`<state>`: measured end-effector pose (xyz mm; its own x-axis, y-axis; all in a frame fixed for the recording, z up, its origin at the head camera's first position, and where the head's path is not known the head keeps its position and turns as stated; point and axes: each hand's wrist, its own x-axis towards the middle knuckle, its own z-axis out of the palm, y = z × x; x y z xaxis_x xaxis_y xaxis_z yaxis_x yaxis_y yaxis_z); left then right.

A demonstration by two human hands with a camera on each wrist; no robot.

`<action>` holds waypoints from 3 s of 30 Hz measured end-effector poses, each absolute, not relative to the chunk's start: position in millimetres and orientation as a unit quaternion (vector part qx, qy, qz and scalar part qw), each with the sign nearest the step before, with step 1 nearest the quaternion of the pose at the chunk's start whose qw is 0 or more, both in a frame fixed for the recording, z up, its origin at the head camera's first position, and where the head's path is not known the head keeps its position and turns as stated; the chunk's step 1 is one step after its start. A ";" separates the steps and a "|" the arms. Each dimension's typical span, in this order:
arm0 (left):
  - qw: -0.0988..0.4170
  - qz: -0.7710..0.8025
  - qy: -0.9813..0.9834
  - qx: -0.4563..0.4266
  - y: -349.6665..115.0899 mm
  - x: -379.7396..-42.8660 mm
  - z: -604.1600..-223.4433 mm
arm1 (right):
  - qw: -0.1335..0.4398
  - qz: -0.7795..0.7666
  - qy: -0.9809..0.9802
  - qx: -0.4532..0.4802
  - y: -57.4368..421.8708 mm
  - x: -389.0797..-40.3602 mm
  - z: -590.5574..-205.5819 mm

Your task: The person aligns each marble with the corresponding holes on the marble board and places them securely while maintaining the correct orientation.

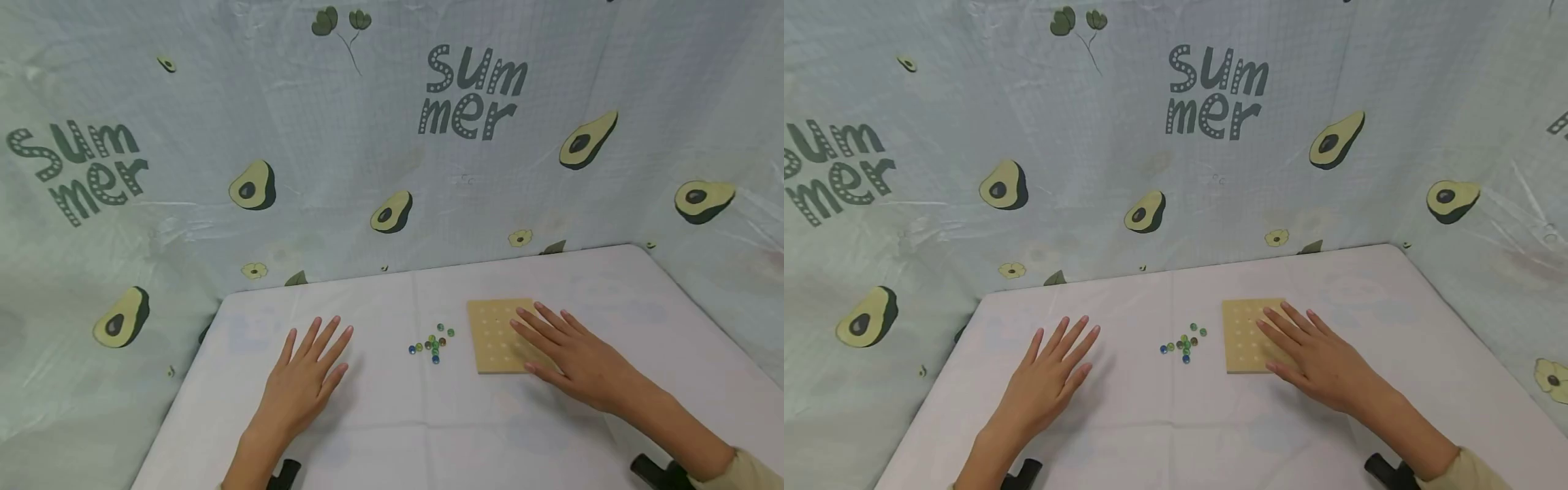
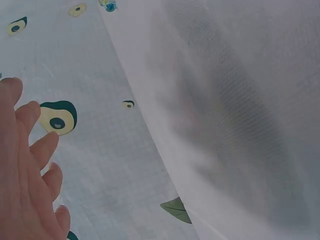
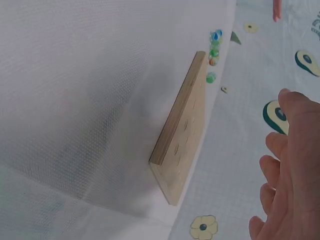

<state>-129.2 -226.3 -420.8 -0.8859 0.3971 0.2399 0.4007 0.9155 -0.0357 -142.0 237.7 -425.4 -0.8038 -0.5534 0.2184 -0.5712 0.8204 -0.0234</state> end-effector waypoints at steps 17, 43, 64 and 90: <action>0.133 -0.015 -0.963 -0.232 -216.5 -136.4 -413.9 | 0.062 0.099 -0.951 0.286 249.2 -152.6 -423.1; 0.150 -0.033 -0.952 -0.264 -195.5 -150.6 -423.3 | -0.009 0.240 -0.943 0.231 271.6 -175.5 -433.8; 0.084 -0.193 -0.930 -0.302 -180.7 -161.6 -418.7 | -0.063 0.369 -0.914 0.158 284.2 -200.5 -454.3; -0.038 -0.373 -0.887 -0.268 -162.1 -202.5 -440.7 | -0.059 0.341 -0.926 0.152 289.3 -207.8 -468.1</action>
<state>-202.5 -162.1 -440.7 -0.8538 0.5037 0.1319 0.4464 0.5780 0.6831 -207.8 289.3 -468.1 -0.9472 -0.3207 -0.0052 -0.2407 0.7214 -0.6494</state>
